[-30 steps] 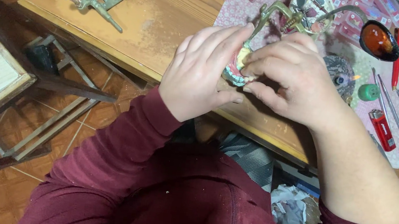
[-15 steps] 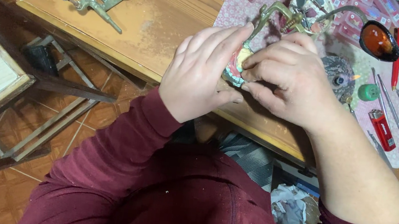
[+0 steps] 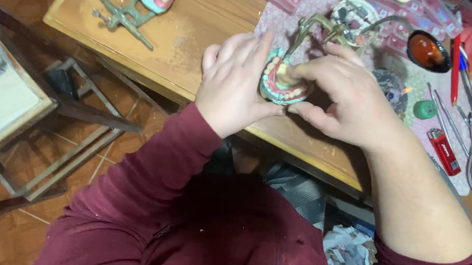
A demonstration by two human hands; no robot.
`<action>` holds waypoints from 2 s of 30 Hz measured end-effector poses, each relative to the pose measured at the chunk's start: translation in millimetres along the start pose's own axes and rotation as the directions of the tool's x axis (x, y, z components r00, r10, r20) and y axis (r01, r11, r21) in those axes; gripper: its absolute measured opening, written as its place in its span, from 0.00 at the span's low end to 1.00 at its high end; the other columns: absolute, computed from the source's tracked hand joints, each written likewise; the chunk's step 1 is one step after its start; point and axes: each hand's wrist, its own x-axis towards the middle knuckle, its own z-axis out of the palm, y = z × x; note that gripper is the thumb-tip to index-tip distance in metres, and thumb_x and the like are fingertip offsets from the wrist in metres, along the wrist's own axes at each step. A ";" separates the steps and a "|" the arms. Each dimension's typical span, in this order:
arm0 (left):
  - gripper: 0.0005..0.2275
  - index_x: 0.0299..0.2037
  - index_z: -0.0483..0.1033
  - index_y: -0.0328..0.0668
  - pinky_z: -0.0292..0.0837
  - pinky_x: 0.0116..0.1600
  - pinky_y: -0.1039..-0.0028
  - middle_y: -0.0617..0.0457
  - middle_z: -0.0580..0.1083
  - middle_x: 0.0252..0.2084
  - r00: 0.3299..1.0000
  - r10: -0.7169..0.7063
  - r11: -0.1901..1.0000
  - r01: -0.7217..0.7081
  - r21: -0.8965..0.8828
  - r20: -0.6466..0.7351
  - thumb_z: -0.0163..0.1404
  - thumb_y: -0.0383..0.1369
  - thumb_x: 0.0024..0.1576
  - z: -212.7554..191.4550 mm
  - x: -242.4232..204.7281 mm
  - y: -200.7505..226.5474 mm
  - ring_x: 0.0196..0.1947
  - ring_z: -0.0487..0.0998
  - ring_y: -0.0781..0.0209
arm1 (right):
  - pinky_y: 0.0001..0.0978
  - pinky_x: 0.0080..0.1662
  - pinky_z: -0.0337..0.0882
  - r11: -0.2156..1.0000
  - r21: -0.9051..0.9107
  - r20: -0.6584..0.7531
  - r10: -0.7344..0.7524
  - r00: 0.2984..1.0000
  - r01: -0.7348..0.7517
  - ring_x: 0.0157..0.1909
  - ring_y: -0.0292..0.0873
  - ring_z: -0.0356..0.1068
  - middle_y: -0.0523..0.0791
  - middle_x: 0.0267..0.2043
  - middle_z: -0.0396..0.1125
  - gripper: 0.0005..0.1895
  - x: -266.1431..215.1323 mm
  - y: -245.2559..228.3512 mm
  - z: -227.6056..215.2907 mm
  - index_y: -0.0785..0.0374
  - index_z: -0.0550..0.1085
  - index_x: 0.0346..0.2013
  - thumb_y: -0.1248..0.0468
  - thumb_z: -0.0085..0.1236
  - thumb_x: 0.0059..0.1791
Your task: The person works on a dental model, using pliers to adjust a metal wire and a lighter to heat it. They then use a small tool to apply material to the model and a rotary tool to grind a small piece of material before placing it on the model.
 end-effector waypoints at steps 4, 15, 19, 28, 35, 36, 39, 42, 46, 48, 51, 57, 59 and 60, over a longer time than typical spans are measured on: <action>0.43 0.62 0.68 0.40 0.52 0.60 0.54 0.47 0.72 0.57 1.000 -0.010 1.000 0.010 -0.009 0.000 0.72 0.47 0.35 -10.5 7.0 11.7 0.62 0.66 0.47 | 0.49 0.57 0.69 0.981 0.004 -0.183 0.191 0.964 -0.194 0.50 0.53 0.73 0.50 0.46 0.72 0.19 -19.2 -9.7 -4.5 0.64 0.72 0.51 0.63 0.64 0.49; 0.42 0.54 0.70 0.38 0.51 0.58 0.53 0.48 0.72 0.50 0.997 -0.078 0.990 0.080 0.117 -0.025 0.71 0.53 0.31 -32.7 -26.3 36.3 0.58 0.66 0.47 | 0.29 0.35 0.66 0.315 0.774 0.092 0.803 0.589 -0.549 0.31 0.36 0.65 0.41 0.32 0.68 0.14 -43.5 -6.8 67.4 0.66 0.71 0.49 0.58 0.50 0.57; 0.44 0.58 0.71 0.36 0.51 0.57 0.53 0.45 0.72 0.51 0.998 -0.044 0.992 0.037 0.123 0.051 0.71 0.54 0.32 -78.3 -17.3 21.0 0.56 0.66 0.46 | 0.28 0.29 0.57 0.115 0.864 0.202 0.813 0.546 -0.491 0.27 0.35 0.57 0.39 0.28 0.63 0.13 -31.8 0.6 72.1 0.66 0.72 0.47 0.58 0.50 0.58; 0.39 0.61 0.73 0.44 0.60 0.60 0.58 0.45 0.72 0.55 0.892 -0.363 0.919 0.295 0.261 0.270 0.71 0.45 0.37 -163.1 53.4 -136.0 0.57 0.69 0.47 | 0.28 0.52 0.67 0.473 0.829 -0.130 0.681 0.721 -0.298 0.48 0.34 0.67 0.41 0.44 0.69 0.07 -42.2 -2.5 77.6 0.65 0.74 0.41 0.64 0.57 0.55; 0.26 0.56 0.73 0.37 0.73 0.35 0.73 0.51 0.78 0.38 0.656 -0.442 0.725 0.663 -0.187 0.611 0.64 0.35 0.47 -156.7 70.5 -171.5 0.34 0.77 0.63 | 0.31 0.56 0.69 0.303 0.924 -0.046 0.693 0.720 -0.233 0.49 0.36 0.70 0.42 0.45 0.73 0.07 -37.7 -8.1 76.1 0.65 0.73 0.43 0.64 0.55 0.54; 0.22 0.54 0.75 0.35 0.72 0.34 0.76 0.53 0.79 0.39 0.615 -0.425 0.699 0.689 -0.192 0.664 0.62 0.35 0.51 -159.5 73.4 -168.2 0.32 0.77 0.67 | 0.31 0.55 0.69 0.270 0.928 -0.017 0.721 0.693 -0.257 0.48 0.36 0.71 0.42 0.44 0.73 0.08 -38.3 -6.4 77.5 0.64 0.74 0.44 0.64 0.54 0.54; 0.18 0.51 0.77 0.33 0.68 0.31 0.78 0.54 0.78 0.36 0.552 -0.477 0.639 0.752 -0.162 0.684 0.60 0.37 0.56 -158.7 79.6 -163.3 0.26 0.74 0.69 | 0.32 0.53 0.70 0.226 0.933 0.015 0.755 0.656 -0.281 0.46 0.37 0.71 0.43 0.43 0.72 0.09 -39.0 -3.3 81.4 0.65 0.74 0.46 0.63 0.53 0.55; 0.17 0.48 0.79 0.34 0.66 0.28 0.74 0.53 0.76 0.31 0.563 -0.609 0.646 0.761 -0.063 0.559 0.58 0.40 0.57 -156.1 83.6 -139.3 0.21 0.72 0.66 | 0.31 0.52 0.70 0.221 0.933 0.011 0.771 0.636 -0.285 0.45 0.37 0.71 0.43 0.42 0.72 0.10 -36.7 -5.4 81.4 0.66 0.74 0.47 0.62 0.53 0.56; 0.15 0.43 0.82 0.32 0.72 0.31 0.74 0.52 0.79 0.30 0.662 -0.637 0.708 0.706 -0.041 0.395 0.59 0.39 0.56 -136.8 79.9 -155.5 0.23 0.75 0.66 | 0.28 0.51 0.70 0.308 0.905 -0.064 0.781 0.621 -0.295 0.46 0.33 0.71 0.40 0.44 0.73 0.12 -29.2 -11.4 76.4 0.66 0.75 0.50 0.62 0.53 0.55; 0.15 0.42 0.81 0.31 0.72 0.33 0.74 0.51 0.79 0.30 0.714 -0.610 0.758 0.652 -0.009 0.345 0.59 0.39 0.56 -138.1 73.1 -158.9 0.25 0.76 0.66 | 0.27 0.50 0.70 0.347 0.878 -0.084 0.790 0.608 -0.330 0.45 0.33 0.70 0.40 0.44 0.73 0.13 -32.2 -9.6 77.3 0.67 0.75 0.50 0.62 0.55 0.55; 0.14 0.41 0.79 0.30 0.73 0.36 0.75 0.49 0.79 0.31 0.809 -0.539 0.830 0.557 -0.016 0.235 0.59 0.38 0.57 -144.5 56.7 -155.8 0.28 0.78 0.65 | 0.26 0.46 0.69 0.388 0.834 -0.101 0.807 0.582 -0.393 0.42 0.32 0.68 0.39 0.41 0.73 0.13 -29.9 -4.7 79.1 0.67 0.76 0.51 0.63 0.56 0.55; 0.09 0.47 0.72 0.36 0.75 0.40 0.76 0.51 0.78 0.40 0.884 -0.466 0.778 0.433 -0.456 0.045 0.53 0.31 0.60 -157.6 12.4 -92.6 0.36 0.78 0.67 | 0.25 0.36 0.66 0.294 0.886 -0.051 0.830 0.556 -0.358 0.33 0.31 0.65 0.40 0.36 0.71 0.11 2.8 3.0 87.6 0.66 0.75 0.48 0.62 0.56 0.55; 0.09 0.49 0.70 0.35 0.77 0.47 0.78 0.50 0.78 0.43 0.939 -0.338 0.800 0.252 -0.544 -0.062 0.53 0.29 0.62 -154.3 -6.9 -70.9 0.41 0.79 0.69 | 0.24 0.34 0.66 0.266 0.910 -0.045 0.824 0.564 -0.317 0.31 0.32 0.65 0.40 0.35 0.70 0.10 16.8 5.9 93.4 0.66 0.74 0.47 0.62 0.55 0.56; 0.10 0.50 0.69 0.35 0.77 0.48 0.76 0.49 0.77 0.45 0.942 -0.308 0.796 0.178 -0.578 -0.133 0.52 0.26 0.60 -153.0 -15.3 -53.6 0.43 0.79 0.66 | 0.25 0.34 0.68 0.255 0.916 -0.048 0.834 0.549 -0.308 0.31 0.33 0.66 0.41 0.35 0.70 0.10 24.3 5.3 94.7 0.67 0.73 0.46 0.62 0.55 0.56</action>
